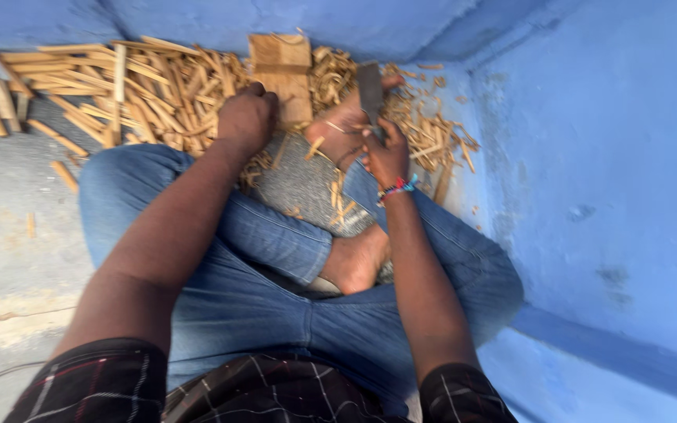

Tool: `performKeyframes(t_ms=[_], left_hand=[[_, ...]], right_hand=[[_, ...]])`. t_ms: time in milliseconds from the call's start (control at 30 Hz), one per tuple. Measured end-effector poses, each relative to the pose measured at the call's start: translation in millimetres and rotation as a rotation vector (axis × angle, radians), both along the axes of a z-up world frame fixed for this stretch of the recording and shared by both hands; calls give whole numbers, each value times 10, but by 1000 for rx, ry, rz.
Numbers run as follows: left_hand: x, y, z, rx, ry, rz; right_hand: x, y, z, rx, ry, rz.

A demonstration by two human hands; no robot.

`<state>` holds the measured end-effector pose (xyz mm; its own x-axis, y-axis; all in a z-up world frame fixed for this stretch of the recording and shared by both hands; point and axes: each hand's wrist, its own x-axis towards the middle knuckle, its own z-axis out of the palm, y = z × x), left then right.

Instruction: The person carves a wooden block with a hand tool, removing small shavings of wood as they work on the floor.

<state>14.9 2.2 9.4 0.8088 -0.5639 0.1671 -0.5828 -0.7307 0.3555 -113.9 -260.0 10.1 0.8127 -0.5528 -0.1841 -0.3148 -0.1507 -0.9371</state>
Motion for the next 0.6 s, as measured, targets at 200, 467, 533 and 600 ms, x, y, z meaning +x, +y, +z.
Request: performKeyframes(t_ms=[200,467,533,600], left_hand=[[262,285,33,-163,171,178],[639,1202,-147,-445,69,260],[732,1418,-284,-456,-142,346],[836,1559,-417,-485,-117,524]], right_hand=[[-11,26,96,54,21,2],[-3,15,39,99,-9,-7],[16,2,15,84,-3,-9],[9,-21,-12,70,-4,0]])
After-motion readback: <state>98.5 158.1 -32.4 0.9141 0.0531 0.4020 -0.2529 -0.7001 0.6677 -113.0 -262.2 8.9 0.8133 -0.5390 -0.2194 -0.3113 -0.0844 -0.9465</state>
